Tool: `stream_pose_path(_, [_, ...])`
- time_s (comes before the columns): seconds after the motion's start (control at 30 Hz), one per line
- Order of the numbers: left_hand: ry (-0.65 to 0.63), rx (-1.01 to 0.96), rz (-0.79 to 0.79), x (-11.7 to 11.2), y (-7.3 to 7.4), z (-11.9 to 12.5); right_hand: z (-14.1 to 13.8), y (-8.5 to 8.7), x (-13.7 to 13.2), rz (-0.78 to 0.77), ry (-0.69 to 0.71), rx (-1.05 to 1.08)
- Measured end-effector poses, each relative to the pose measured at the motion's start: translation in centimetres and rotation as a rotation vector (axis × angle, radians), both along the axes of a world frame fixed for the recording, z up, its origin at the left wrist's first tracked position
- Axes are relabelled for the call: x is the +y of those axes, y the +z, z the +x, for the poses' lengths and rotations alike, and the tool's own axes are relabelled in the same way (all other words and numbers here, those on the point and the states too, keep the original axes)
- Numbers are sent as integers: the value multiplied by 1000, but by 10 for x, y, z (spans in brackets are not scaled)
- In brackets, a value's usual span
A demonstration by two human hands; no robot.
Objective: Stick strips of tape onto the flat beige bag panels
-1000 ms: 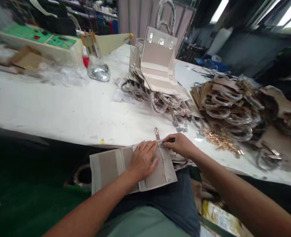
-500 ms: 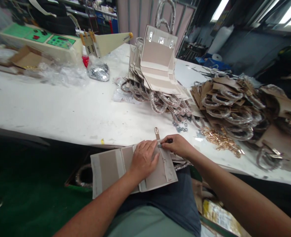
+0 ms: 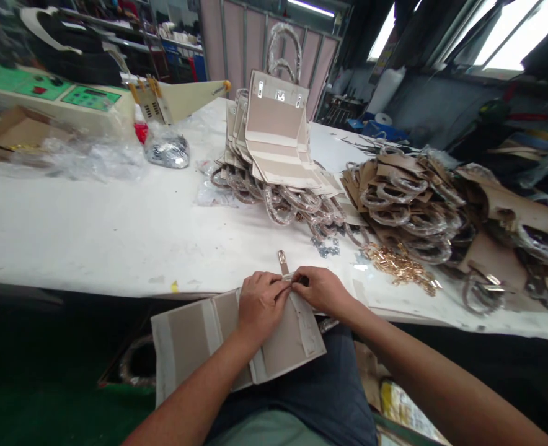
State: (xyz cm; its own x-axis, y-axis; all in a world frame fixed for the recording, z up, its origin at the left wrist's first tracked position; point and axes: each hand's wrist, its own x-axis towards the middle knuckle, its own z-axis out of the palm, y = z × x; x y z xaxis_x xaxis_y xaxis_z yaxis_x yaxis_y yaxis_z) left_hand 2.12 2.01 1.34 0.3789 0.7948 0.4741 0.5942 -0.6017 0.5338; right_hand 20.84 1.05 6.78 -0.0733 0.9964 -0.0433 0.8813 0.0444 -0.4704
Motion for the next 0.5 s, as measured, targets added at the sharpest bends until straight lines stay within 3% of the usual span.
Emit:
stream_pose_path(0.07, [-5,15,-1,2,0,0,15,6,6,-26,-10,33])
stream_pose_path(0.17, [-14,31,0,4,1,0,57,13,23,0,-148,-80])
stream_pose_path(0.33, [-12,25,2,4,2,-1,128,5,53,-55,-270,-302])
stream_pose_path(0.5, [-8,14,-7,3,4,0,140,-7,60,-74,-284,-247])
